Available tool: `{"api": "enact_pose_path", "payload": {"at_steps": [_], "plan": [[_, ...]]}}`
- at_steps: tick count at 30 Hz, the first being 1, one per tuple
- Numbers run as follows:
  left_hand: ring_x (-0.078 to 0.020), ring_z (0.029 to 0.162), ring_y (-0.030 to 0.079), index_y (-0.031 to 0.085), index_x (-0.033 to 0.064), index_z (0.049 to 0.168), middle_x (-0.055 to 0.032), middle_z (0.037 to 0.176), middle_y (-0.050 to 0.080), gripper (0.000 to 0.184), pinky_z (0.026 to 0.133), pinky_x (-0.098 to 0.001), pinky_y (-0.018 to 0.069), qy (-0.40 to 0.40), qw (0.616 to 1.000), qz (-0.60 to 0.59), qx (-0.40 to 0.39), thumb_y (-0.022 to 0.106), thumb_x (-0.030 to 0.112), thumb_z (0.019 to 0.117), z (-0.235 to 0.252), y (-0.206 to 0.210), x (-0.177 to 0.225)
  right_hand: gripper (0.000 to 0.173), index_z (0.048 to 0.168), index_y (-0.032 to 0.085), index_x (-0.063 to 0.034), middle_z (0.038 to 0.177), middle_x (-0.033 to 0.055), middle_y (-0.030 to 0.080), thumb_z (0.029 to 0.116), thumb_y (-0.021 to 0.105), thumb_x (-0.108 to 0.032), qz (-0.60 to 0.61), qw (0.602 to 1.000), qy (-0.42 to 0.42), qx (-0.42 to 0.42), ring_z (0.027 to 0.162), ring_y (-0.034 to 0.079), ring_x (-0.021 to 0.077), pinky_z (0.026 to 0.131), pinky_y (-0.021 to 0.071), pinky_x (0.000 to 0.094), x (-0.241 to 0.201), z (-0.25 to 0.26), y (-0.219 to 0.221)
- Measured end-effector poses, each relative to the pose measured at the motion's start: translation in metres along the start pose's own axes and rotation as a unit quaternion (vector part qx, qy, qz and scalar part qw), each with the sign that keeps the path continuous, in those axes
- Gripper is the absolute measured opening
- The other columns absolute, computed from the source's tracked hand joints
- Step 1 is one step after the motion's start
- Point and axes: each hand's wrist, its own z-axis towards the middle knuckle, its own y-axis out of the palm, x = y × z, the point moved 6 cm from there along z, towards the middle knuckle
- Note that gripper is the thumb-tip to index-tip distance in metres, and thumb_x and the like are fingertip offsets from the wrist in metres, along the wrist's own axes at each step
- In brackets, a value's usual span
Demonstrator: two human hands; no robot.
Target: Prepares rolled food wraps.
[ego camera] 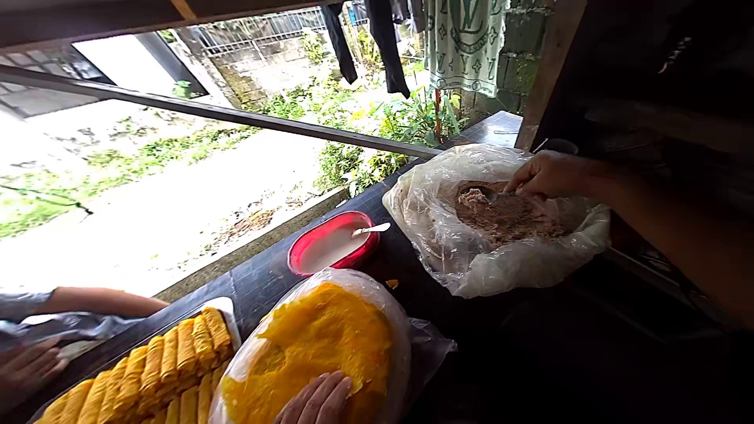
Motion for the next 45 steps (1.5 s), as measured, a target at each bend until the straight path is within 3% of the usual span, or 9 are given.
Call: {"api": "enact_pose_path", "payload": {"at_steps": [6,11,14,17,19,22,28,34,45], "plan": [[-0.0203,0.112,0.069,0.07,0.0122,0.114,-0.0047,0.111,0.075,0.022,0.101,-0.0324,0.0511,0.049,0.995,0.047,0.071,0.05,0.015,0.1051,-0.009,-0.001,-0.004,0.02,0.107,0.077,-0.0052,0.063,0.0021,0.06,0.1022,0.058,-0.002,-0.028,0.991,-0.131,-0.015,0.047,0.045,0.0056,0.047,0.0379,0.0219,-0.091,-0.04,0.022],[-0.0209,0.116,0.067,0.07,0.0154,0.112,-0.0035,0.114,0.074,0.018,0.105,-0.0349,0.0495,0.031,0.994,0.049,0.091,0.056,0.02,0.1026,-0.021,0.002,-0.006,0.018,0.105,0.078,-0.0092,0.066,-0.001,0.065,0.0997,0.062,-0.003,-0.034,0.952,-0.284,-0.106,0.051,0.052,0.0037,0.051,0.045,0.0232,-0.159,-0.063,0.116],[-0.0193,0.11,0.069,0.071,0.0156,0.108,-0.002,0.109,0.075,0.016,0.101,-0.0333,0.0521,0.018,0.992,0.049,0.116,0.057,0.016,0.1022,-0.023,0.0,-0.002,0.017,0.108,0.077,-0.0123,0.076,0.0019,0.068,0.1,0.062,-0.009,-0.067,0.924,-0.36,-0.108,0.064,0.059,0.0118,0.061,0.0514,0.0362,-0.171,-0.07,0.18],[-0.0187,0.111,0.069,0.073,0.0139,0.108,-0.0021,0.108,0.076,0.016,0.1,-0.0338,0.0527,0.02,0.989,0.054,0.136,0.059,0.012,0.101,-0.025,0.002,0.001,0.03,0.118,0.076,-0.0158,0.087,0.0103,0.073,0.0983,0.055,-0.009,-0.1,0.899,-0.427,-0.004,0.078,0.071,0.0296,0.068,0.057,0.0546,-0.151,-0.081,0.235],[-0.0194,0.114,0.068,0.072,0.0135,0.108,-0.0026,0.112,0.075,0.016,0.102,-0.0344,0.0518,0.025,0.989,0.05,0.14,0.058,0.012,0.1012,-0.028,0.005,-0.001,0.039,0.12,0.076,-0.0161,0.076,0.0108,0.064,0.0925,0.053,-0.003,-0.108,0.855,-0.487,0.143,0.064,0.066,0.03,0.054,0.0541,0.0462,-0.132,-0.09,0.254],[-0.0197,0.116,0.067,0.073,0.0141,0.109,-0.0029,0.113,0.075,0.017,0.104,-0.0345,0.0495,0.022,0.988,0.045,0.144,0.058,0.012,0.1009,-0.032,0.009,-0.001,0.04,0.122,0.076,-0.0153,0.078,0.0115,0.066,0.0941,0.049,-0.004,-0.118,0.829,-0.496,0.229,0.065,0.066,0.0288,0.052,0.0522,0.0396,-0.116,-0.096,0.253],[-0.0202,0.115,0.066,0.072,0.0159,0.11,-0.0023,0.113,0.074,0.017,0.106,-0.0348,0.0467,0.003,0.988,0.046,0.148,0.058,0.014,0.1012,-0.032,0.012,0.002,0.038,0.122,0.076,-0.0126,0.079,0.009,0.068,0.0993,0.046,-0.008,-0.081,0.823,-0.505,0.246,0.061,0.062,0.0217,0.049,0.0465,0.033,-0.12,-0.115,0.233],[-0.0191,0.116,0.065,0.072,0.0147,0.109,-0.0022,0.114,0.073,0.017,0.107,-0.0338,0.0462,0.002,0.989,0.035,0.144,0.056,0.013,0.1015,-0.032,0.012,0.001,0.045,0.122,0.077,-0.0132,0.076,0.0071,0.068,0.0891,0.049,0.001,-0.133,0.808,-0.516,0.251,0.057,0.06,0.0241,0.045,0.0419,0.0345,-0.117,-0.108,0.263],[-0.0196,0.116,0.065,0.072,0.0165,0.108,-0.0007,0.111,0.074,0.016,0.105,-0.0328,0.0462,-0.013,0.989,0.019,0.145,0.059,0.015,0.1002,-0.031,0.012,-0.001,0.042,0.118,0.079,-0.0175,0.081,0.0098,0.069,0.0962,0.045,-0.005,-0.112,0.817,-0.501,0.264,0.066,0.064,0.0269,0.05,0.0448,0.0373,-0.12,-0.104,0.226]]}}
